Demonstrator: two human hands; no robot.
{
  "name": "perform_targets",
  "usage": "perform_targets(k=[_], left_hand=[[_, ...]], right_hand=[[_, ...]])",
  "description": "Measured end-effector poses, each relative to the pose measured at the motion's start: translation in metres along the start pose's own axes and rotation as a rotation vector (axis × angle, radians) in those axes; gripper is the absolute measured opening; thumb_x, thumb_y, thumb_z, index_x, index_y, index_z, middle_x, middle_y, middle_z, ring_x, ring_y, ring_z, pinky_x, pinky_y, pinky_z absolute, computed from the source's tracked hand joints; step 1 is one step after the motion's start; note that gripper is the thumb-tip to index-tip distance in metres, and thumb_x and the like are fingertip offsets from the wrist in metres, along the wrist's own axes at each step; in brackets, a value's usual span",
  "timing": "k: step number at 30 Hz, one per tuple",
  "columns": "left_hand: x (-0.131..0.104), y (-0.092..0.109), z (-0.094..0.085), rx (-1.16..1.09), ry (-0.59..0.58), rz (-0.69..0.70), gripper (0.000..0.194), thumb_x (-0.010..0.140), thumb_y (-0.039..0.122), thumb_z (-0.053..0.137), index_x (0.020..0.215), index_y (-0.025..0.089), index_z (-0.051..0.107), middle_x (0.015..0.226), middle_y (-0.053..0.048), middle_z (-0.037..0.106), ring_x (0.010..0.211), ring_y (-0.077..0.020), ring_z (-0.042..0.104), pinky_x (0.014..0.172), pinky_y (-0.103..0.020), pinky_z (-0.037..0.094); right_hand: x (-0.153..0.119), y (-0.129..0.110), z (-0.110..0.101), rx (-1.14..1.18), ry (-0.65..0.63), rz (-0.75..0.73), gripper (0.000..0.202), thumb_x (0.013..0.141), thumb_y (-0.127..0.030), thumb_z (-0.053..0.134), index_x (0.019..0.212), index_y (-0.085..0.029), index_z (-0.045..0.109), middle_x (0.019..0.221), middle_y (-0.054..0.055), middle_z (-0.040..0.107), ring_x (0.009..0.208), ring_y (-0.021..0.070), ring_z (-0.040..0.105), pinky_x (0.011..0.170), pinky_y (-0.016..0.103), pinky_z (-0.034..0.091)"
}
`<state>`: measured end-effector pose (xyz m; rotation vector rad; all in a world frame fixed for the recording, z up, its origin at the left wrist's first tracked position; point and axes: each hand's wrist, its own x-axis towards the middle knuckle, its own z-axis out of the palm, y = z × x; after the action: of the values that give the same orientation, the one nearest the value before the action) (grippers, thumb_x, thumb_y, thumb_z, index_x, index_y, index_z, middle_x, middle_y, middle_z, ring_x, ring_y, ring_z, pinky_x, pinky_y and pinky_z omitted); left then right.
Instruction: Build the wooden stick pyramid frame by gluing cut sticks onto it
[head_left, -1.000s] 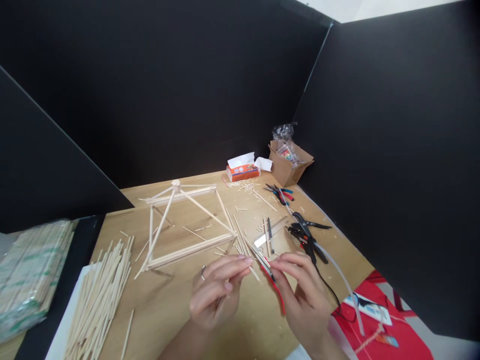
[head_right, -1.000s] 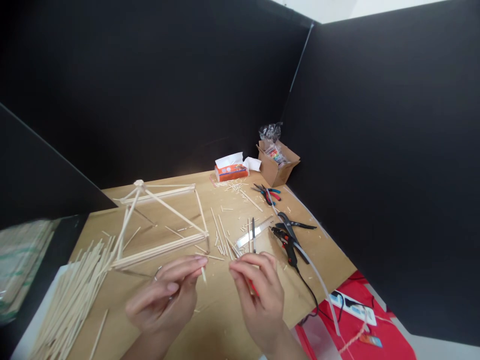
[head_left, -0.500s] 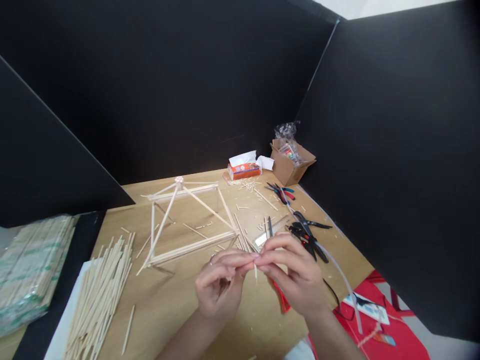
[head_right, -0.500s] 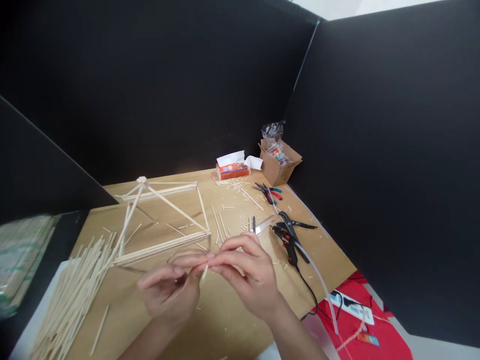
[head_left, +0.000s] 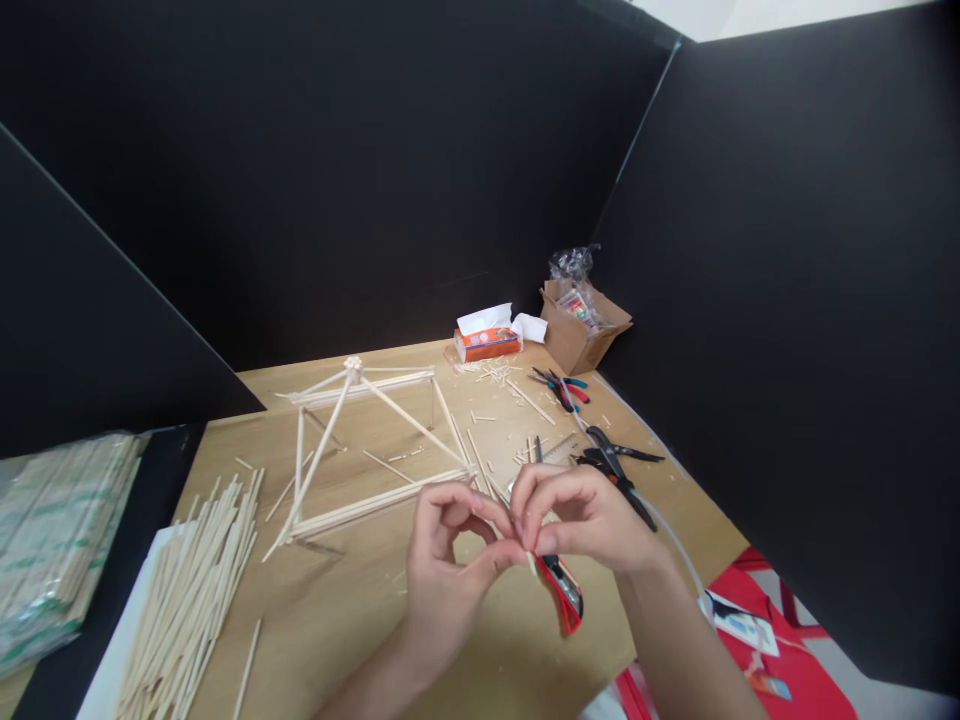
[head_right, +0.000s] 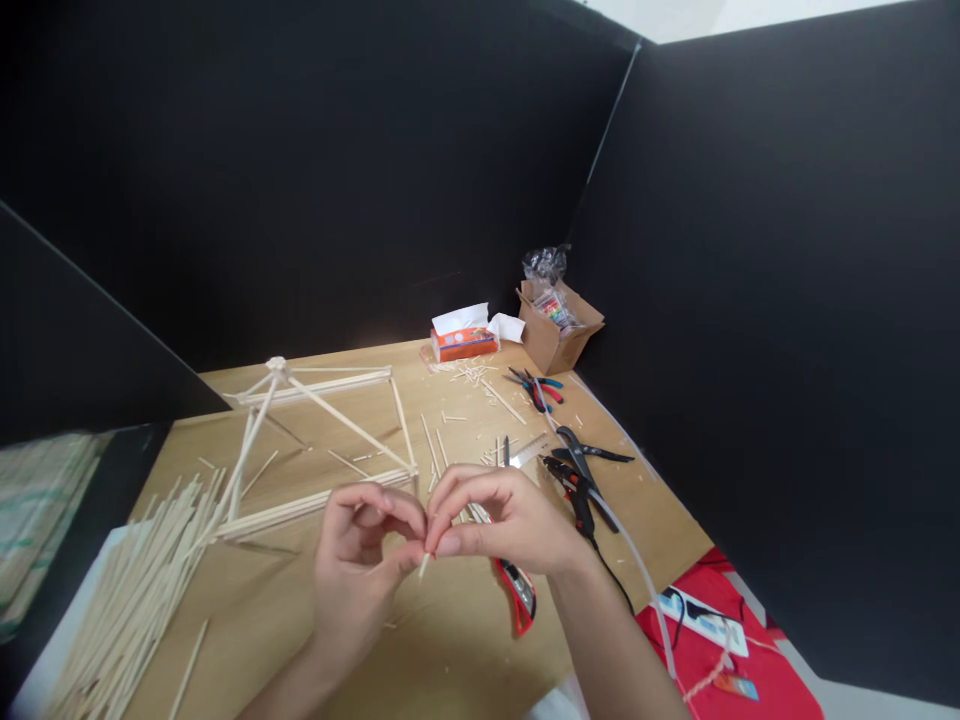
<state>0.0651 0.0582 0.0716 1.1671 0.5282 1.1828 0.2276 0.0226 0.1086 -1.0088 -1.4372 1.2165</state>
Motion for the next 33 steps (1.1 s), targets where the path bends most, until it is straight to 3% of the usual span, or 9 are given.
perform_targets(k=[4, 8, 13, 19, 23, 26, 30, 33], left_hand=[[0.000, -0.003, 0.002, -0.063, 0.006, -0.126, 0.039, 0.065, 0.015, 0.080, 0.086, 0.023, 0.048, 0.071, 0.006, 0.063, 0.063, -0.0101, 0.059, 0.060, -0.020, 0.047], [0.001, -0.005, 0.001, -0.001, 0.077, -0.080, 0.038, 0.067, 0.014, 0.079, 0.084, 0.023, 0.046, 0.071, 0.006, 0.061, 0.066, -0.0104, 0.059, 0.061, -0.021, 0.047], [0.004, -0.005, 0.000, 0.098, 0.115, -0.084, 0.039, 0.069, 0.015, 0.077, 0.080, 0.023, 0.040, 0.068, 0.007, 0.059, 0.065, -0.0106, 0.057, 0.062, -0.022, 0.047], [0.012, -0.010, -0.007, 0.263, 0.142, -0.099, 0.038, 0.075, 0.019, 0.072, 0.076, 0.023, 0.035, 0.068, 0.006, 0.057, 0.065, -0.0105, 0.056, 0.061, -0.021, 0.046], [0.018, -0.010, -0.019, 0.475, 0.188, -0.035, 0.037, 0.075, 0.023, 0.073, 0.075, 0.023, 0.036, 0.071, 0.005, 0.058, 0.063, -0.0097, 0.055, 0.057, -0.020, 0.043], [0.022, -0.006, -0.028, 0.590, 0.233, 0.042, 0.031, 0.077, 0.027, 0.070, 0.080, 0.024, 0.039, 0.086, 0.001, 0.057, 0.073, -0.0118, 0.057, 0.058, -0.022, 0.044], [0.025, -0.004, -0.034, 0.737, 0.249, 0.142, 0.024, 0.084, 0.026, 0.062, 0.087, 0.025, 0.038, 0.110, -0.005, 0.057, 0.100, -0.0190, 0.058, 0.077, -0.033, 0.047], [0.026, -0.006, -0.035, 0.961, 0.244, 0.184, 0.026, 0.084, 0.028, 0.062, 0.089, 0.024, 0.037, 0.107, -0.005, 0.062, 0.103, -0.0234, 0.057, 0.086, -0.042, 0.042]], right_hand=[[0.003, 0.002, 0.003, 0.070, -0.004, 0.001, 0.006, 0.078, -0.027, 0.071, 0.078, -0.021, 0.071, 0.081, 0.001, 0.061, 0.077, 0.0140, 0.058, 0.076, 0.032, 0.046], [0.002, 0.007, 0.010, 0.095, 0.059, 0.029, 0.008, 0.082, -0.027, 0.067, 0.082, -0.019, 0.067, 0.085, 0.002, 0.058, 0.081, 0.0140, 0.054, 0.076, 0.030, 0.043], [0.004, 0.013, 0.015, 0.288, 0.063, 0.159, 0.012, 0.087, -0.030, 0.061, 0.086, -0.018, 0.060, 0.084, 0.000, 0.051, 0.066, 0.0091, 0.047, 0.063, 0.025, 0.038], [0.013, 0.023, 0.016, 0.342, 0.120, 0.272, 0.017, 0.088, -0.033, 0.057, 0.082, -0.017, 0.057, 0.068, -0.004, 0.046, 0.057, 0.0075, 0.038, 0.058, 0.023, 0.029], [0.024, 0.029, 0.013, 0.222, 0.208, 0.361, 0.020, 0.087, -0.035, 0.058, 0.079, -0.016, 0.057, 0.059, -0.006, 0.042, 0.054, 0.0076, 0.034, 0.055, 0.023, 0.025], [0.034, 0.031, 0.007, 0.081, 0.201, 0.423, 0.023, 0.085, -0.039, 0.059, 0.078, -0.017, 0.057, 0.058, -0.007, 0.039, 0.053, 0.0080, 0.029, 0.053, 0.023, 0.021], [0.048, 0.031, 0.000, -0.051, 0.115, 0.449, 0.020, 0.085, -0.037, 0.056, 0.079, -0.017, 0.058, 0.065, -0.006, 0.043, 0.058, 0.0085, 0.032, 0.056, 0.023, 0.024], [0.055, 0.029, -0.001, -0.127, 0.092, 0.469, 0.018, 0.083, -0.034, 0.055, 0.076, -0.017, 0.057, 0.065, -0.006, 0.043, 0.058, 0.0090, 0.033, 0.057, 0.023, 0.026]])
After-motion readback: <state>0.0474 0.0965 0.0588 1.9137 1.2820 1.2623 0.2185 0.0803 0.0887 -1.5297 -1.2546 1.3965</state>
